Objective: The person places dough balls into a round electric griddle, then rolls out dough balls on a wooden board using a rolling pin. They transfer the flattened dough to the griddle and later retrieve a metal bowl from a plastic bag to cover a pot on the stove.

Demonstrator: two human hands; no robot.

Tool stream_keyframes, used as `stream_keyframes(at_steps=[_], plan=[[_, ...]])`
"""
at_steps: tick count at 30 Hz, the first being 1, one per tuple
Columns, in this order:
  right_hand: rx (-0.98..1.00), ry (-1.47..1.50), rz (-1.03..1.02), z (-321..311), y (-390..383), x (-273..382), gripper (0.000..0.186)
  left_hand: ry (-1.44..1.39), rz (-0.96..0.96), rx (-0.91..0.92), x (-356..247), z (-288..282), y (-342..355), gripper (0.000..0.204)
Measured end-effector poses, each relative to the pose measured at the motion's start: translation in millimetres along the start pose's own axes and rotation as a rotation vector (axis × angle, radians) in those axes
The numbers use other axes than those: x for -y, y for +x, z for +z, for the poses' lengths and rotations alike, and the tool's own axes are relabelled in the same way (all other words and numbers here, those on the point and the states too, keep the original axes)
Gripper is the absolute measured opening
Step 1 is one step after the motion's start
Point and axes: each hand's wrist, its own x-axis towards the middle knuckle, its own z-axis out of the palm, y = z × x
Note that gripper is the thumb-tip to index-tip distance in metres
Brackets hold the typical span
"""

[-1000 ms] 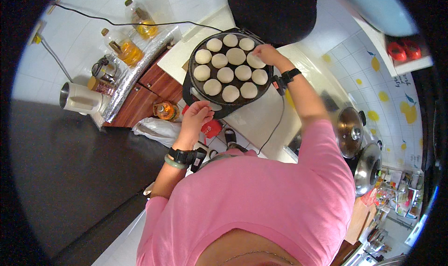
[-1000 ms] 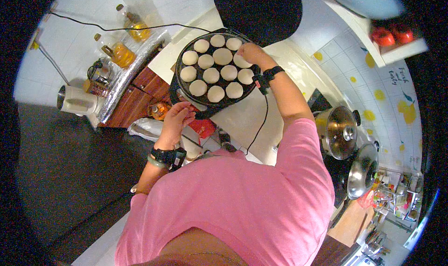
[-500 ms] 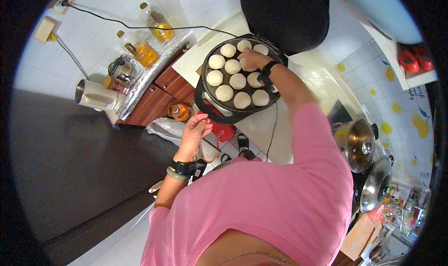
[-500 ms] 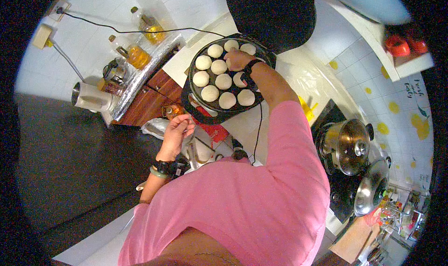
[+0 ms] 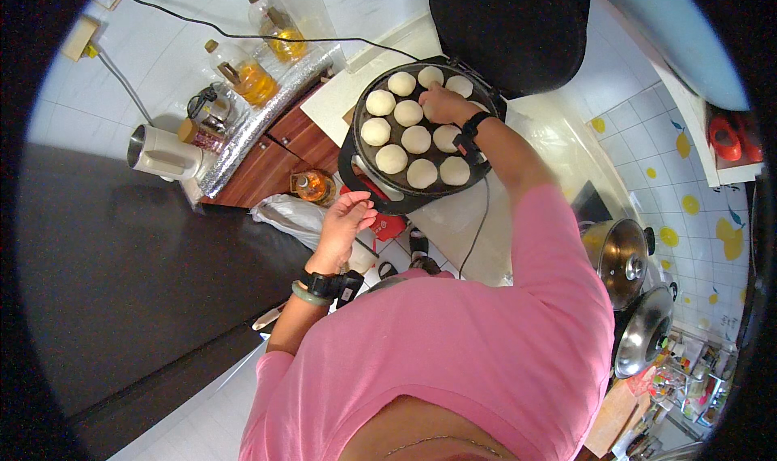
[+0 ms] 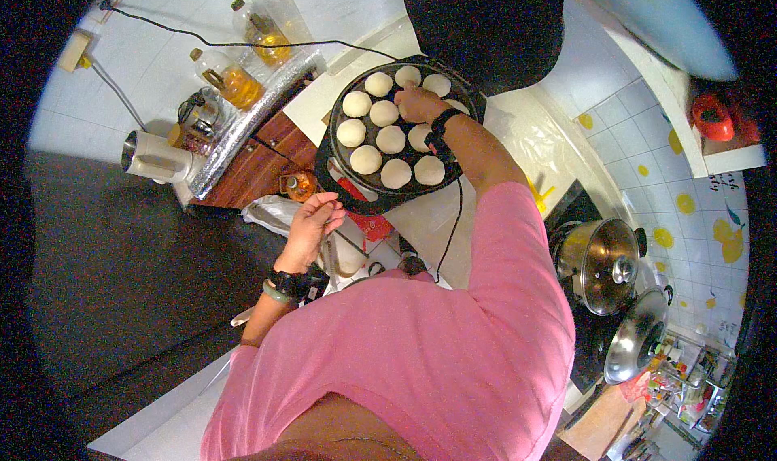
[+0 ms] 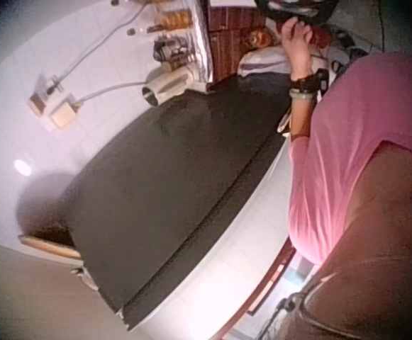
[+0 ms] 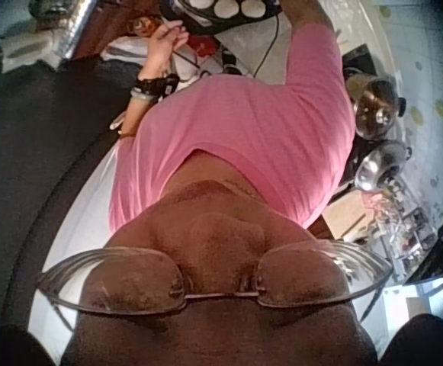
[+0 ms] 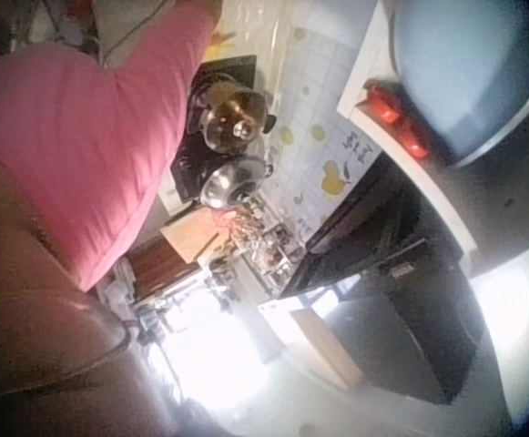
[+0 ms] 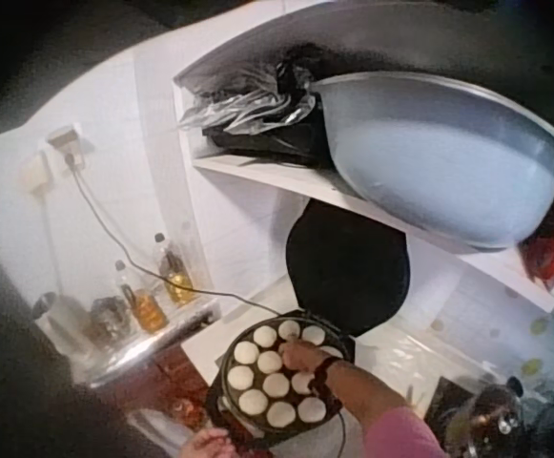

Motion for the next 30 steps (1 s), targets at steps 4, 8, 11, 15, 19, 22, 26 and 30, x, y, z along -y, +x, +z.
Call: stream_keyframes(at_steps=[4,8,11,15,19,22,26,30], plan=[[-0.015,0.021,-0.11,-5.3,0.2,-6.7,0.035,0.007,-0.019,-0.046,-1.7,2.4,-1.8,0.017],[-0.124,0.108,-0.129,-33.9,-19.2,-1.9,0.042,-0.003,-0.002,-0.061,-3.5,2.9,-4.8,0.017],[-0.254,0.215,-0.037,-61.8,-61.5,14.3,0.022,-0.028,0.01,-0.018,-2.9,4.4,-8.2,0.017],[-0.532,0.476,0.103,-81.7,-143.1,43.2,0.013,-0.028,-0.006,0.062,6.9,10.7,-15.7,0.018],[-0.572,0.859,0.178,-48.9,-230.3,83.8,0.017,-0.066,-0.035,0.233,23.6,19.9,-19.4,0.021],[-0.486,0.574,0.323,-17.0,-293.6,105.0,0.019,-0.027,-0.108,0.286,39.1,31.1,-20.7,0.021],[-0.677,0.761,0.449,32.5,-360.1,128.8,0.009,0.01,-0.139,0.326,53.5,41.4,-26.9,0.022],[-0.699,0.492,0.437,73.0,-429.5,139.2,0.011,0.068,-0.103,0.365,68.5,47.9,-41.7,0.023]])
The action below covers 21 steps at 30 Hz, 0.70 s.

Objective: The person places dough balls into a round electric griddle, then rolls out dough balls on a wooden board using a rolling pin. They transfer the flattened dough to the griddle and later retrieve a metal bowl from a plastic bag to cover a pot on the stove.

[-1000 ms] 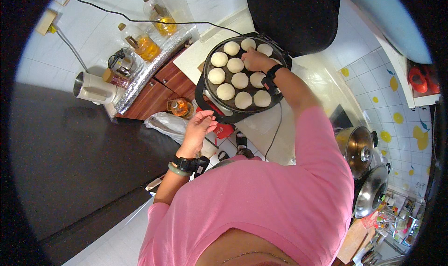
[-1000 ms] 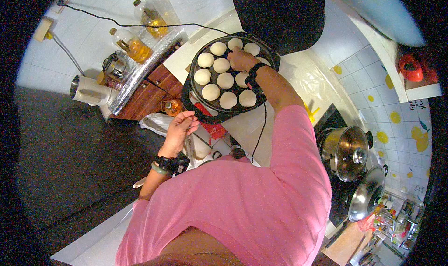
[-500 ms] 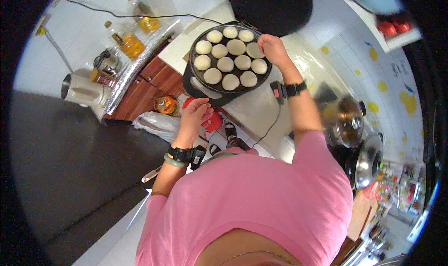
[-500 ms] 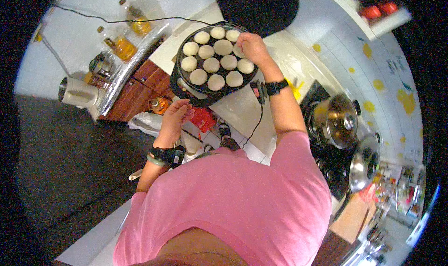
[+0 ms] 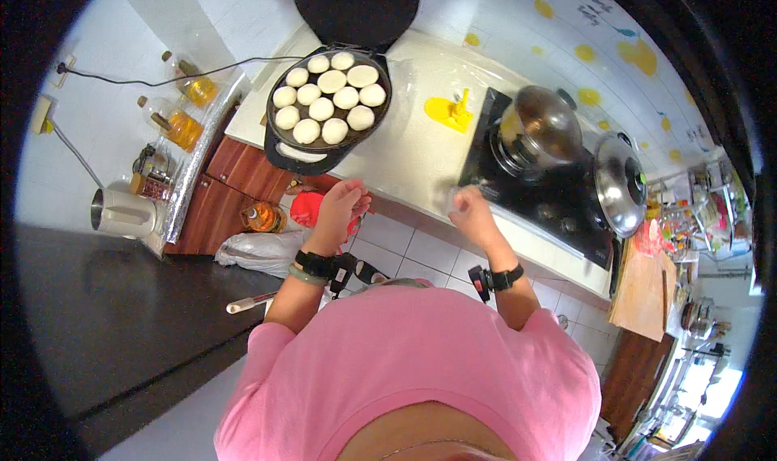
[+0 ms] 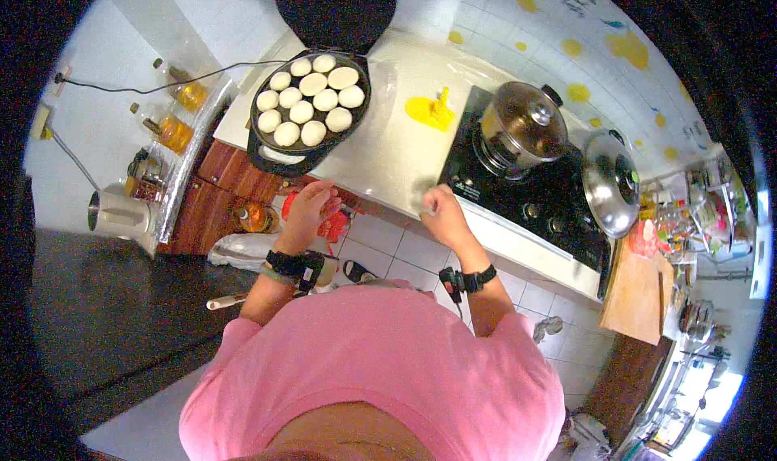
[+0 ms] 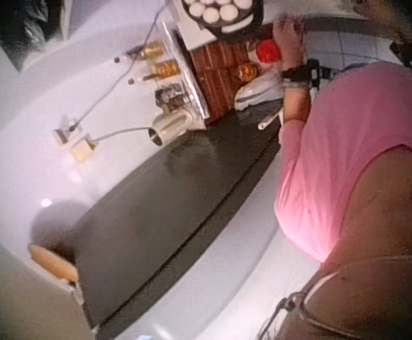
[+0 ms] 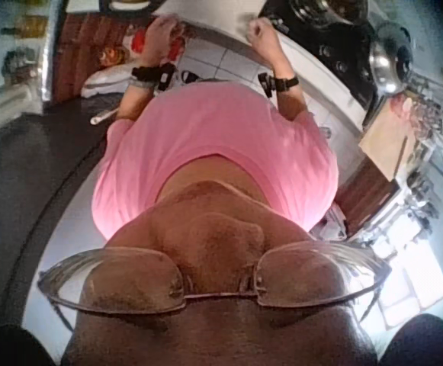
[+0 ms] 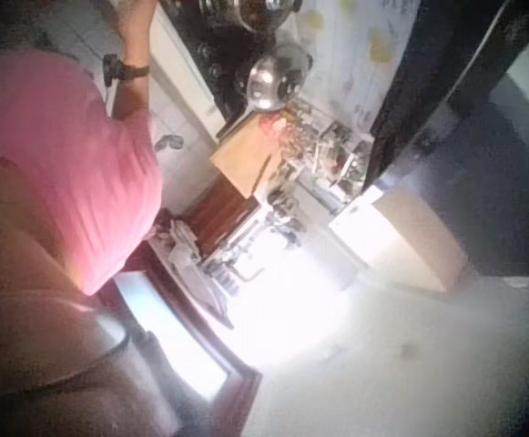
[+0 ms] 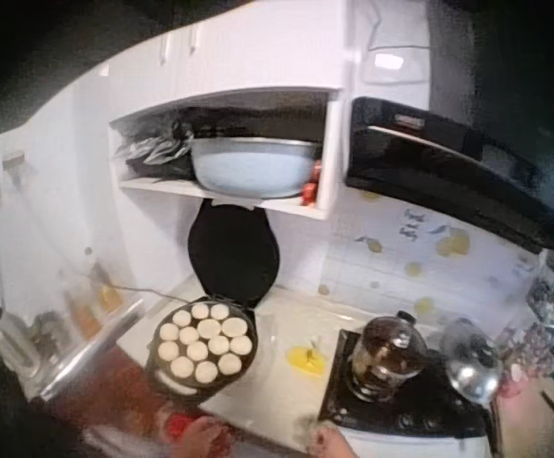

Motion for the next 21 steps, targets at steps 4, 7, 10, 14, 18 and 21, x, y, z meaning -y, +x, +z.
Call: stream_keyframes(at_steps=[4,7,10,14,18,21], plan=[[-0.162,-0.024,0.093,-28.7,-75.2,-20.5,0.01,0.096,0.009,0.063,26.1,23.5,-13.2,0.022],[-0.242,0.001,0.18,-57.8,-143.9,-30.4,0.012,0.15,-0.036,0.085,53.2,50.7,-24.2,0.022],[-0.182,-0.002,0.452,-91.6,-223.7,-39.1,0.017,0.165,-0.053,0.055,85.0,81.1,-37.8,0.019],[-0.427,0.1,0.415,-106.6,-310.9,-49.3,0.028,0.26,-0.033,0.072,103.7,112.1,-41.3,0.02],[-0.434,0.115,0.563,-118.7,-375.1,-62.4,0.032,0.385,0.023,0.102,75.1,114.8,-13.4,0.022],[-0.416,0.136,0.755,-121.0,-411.8,-71.5,0.028,0.828,0.444,-0.067,29.4,92.5,23.6,0.024]])
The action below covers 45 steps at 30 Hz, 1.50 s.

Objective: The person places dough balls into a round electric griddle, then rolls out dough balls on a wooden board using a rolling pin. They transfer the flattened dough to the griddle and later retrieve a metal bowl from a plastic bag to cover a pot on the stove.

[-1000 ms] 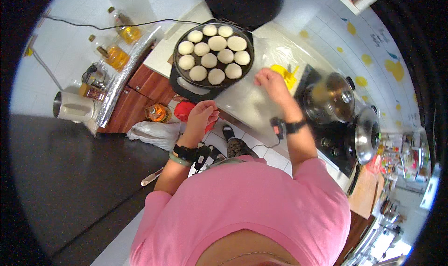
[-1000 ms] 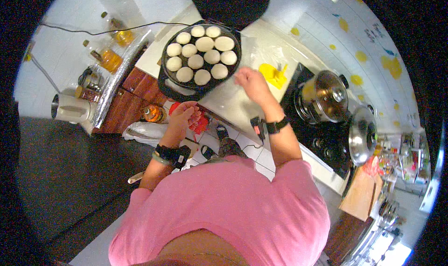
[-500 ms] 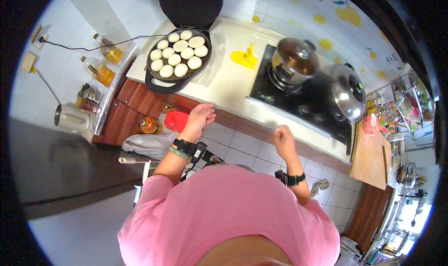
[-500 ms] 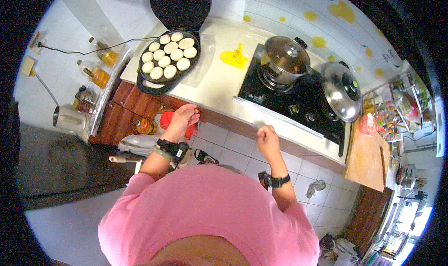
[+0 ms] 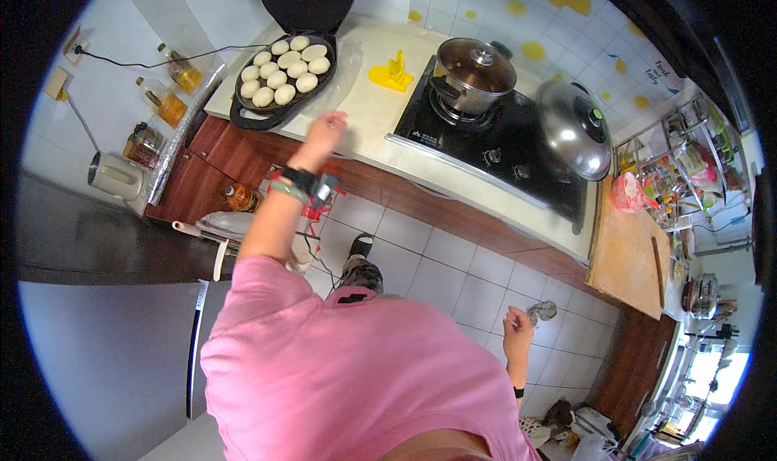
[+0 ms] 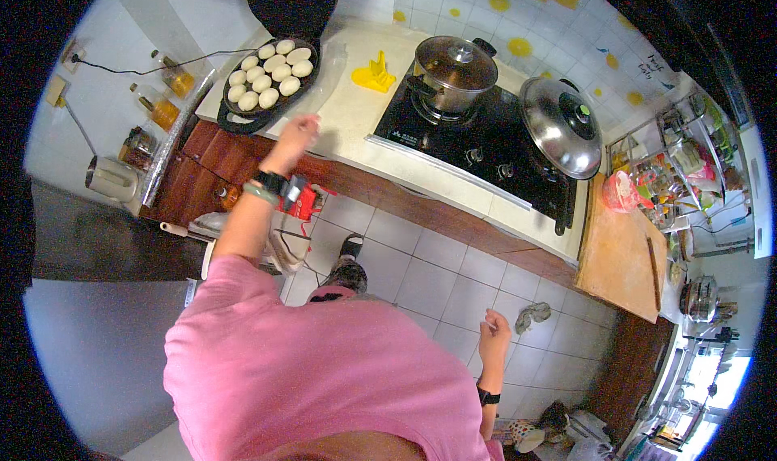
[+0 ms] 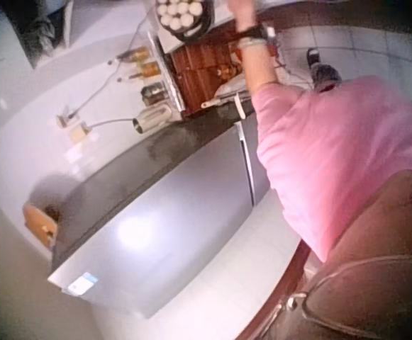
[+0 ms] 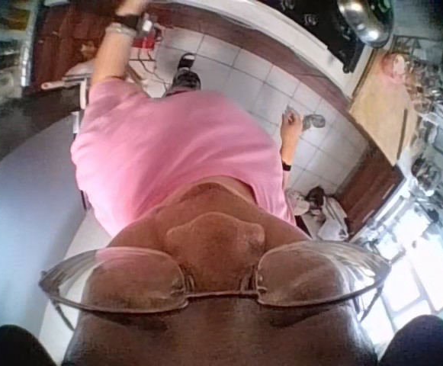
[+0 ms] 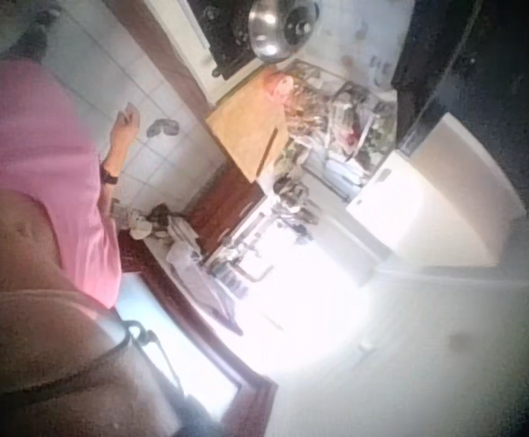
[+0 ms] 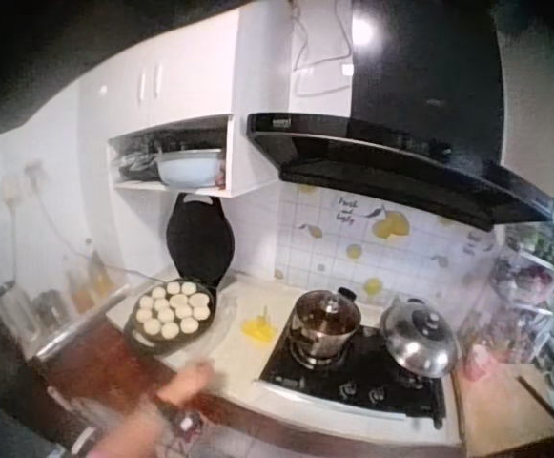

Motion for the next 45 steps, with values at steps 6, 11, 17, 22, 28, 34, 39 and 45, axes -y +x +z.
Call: stream_keyframes(at_steps=[6,11,17,22,28,34,39,45], plan=[[-0.119,-0.035,0.191,7.8,-13.0,-25.9,0.02,0.683,0.059,-0.225,8.7,-84.7,95.1,0.034],[-0.11,0.041,0.197,37.0,6.0,-10.2,0.017,0.929,-0.042,-0.257,35.3,-120.1,149.0,0.031],[-0.179,0.085,0.289,75.9,32.8,31.5,0.014,0.948,-0.062,-0.167,76.4,-168.3,212.4,0.032],[-0.109,0.125,0.337,98.4,41.9,48.2,0.015,0.669,0.168,0.109,90.6,-175.9,234.9,0.043],[-0.115,0.059,0.263,99.8,54.0,57.7,0.015,0.677,0.236,0.315,81.0,-138.9,249.4,0.047],[-0.094,0.023,0.248,99.0,55.4,49.6,0.014,0.874,0.139,0.321,80.6,-126.2,250.7,0.047],[-0.066,0.043,0.271,101.7,52.3,34.4,0.015,0.918,0.119,0.32,79.7,-127.2,252.2,0.04],[-0.087,0.04,0.268,104.0,51.7,38.9,0.015,0.96,0.096,0.274,77.3,-123.0,247.6,0.044]])
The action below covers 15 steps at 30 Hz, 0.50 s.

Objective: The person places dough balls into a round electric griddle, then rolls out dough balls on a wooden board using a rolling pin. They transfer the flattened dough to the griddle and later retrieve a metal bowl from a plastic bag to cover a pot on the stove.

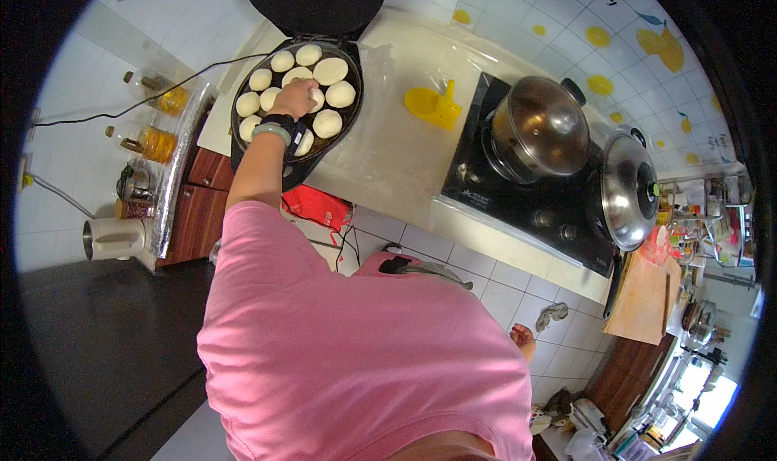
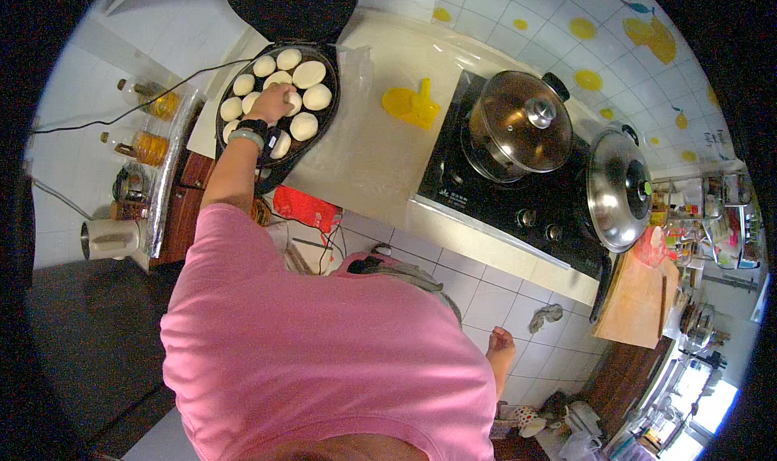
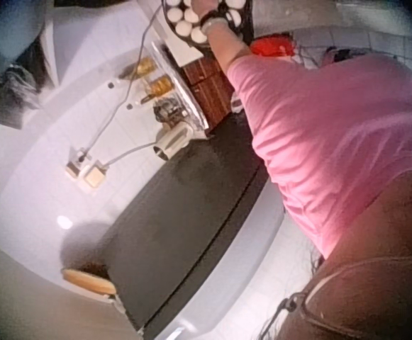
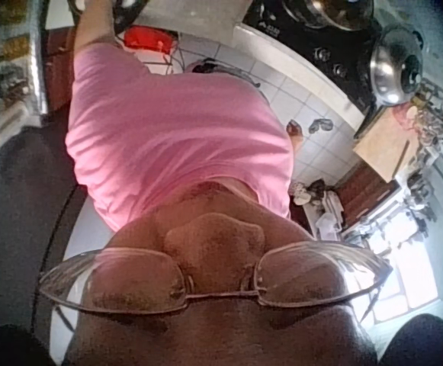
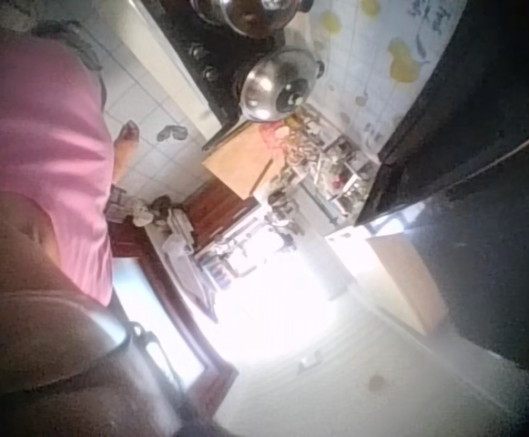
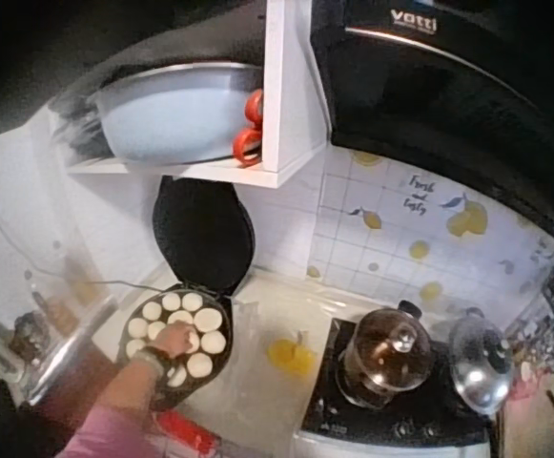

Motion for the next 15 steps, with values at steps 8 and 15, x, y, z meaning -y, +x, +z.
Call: stream_keyframes(at_steps=[8,15], plan=[[-0.029,-0.067,0.068,-0.9,-0.3,4.3,0.015,0.035,0.031,-0.057,-25.6,0.0,9.2,0.039],[-0.015,-0.019,0.073,-2.8,-2.7,-10.9,0.015,0.052,-0.005,0.041,-47.8,-4.1,11.9,0.042]])
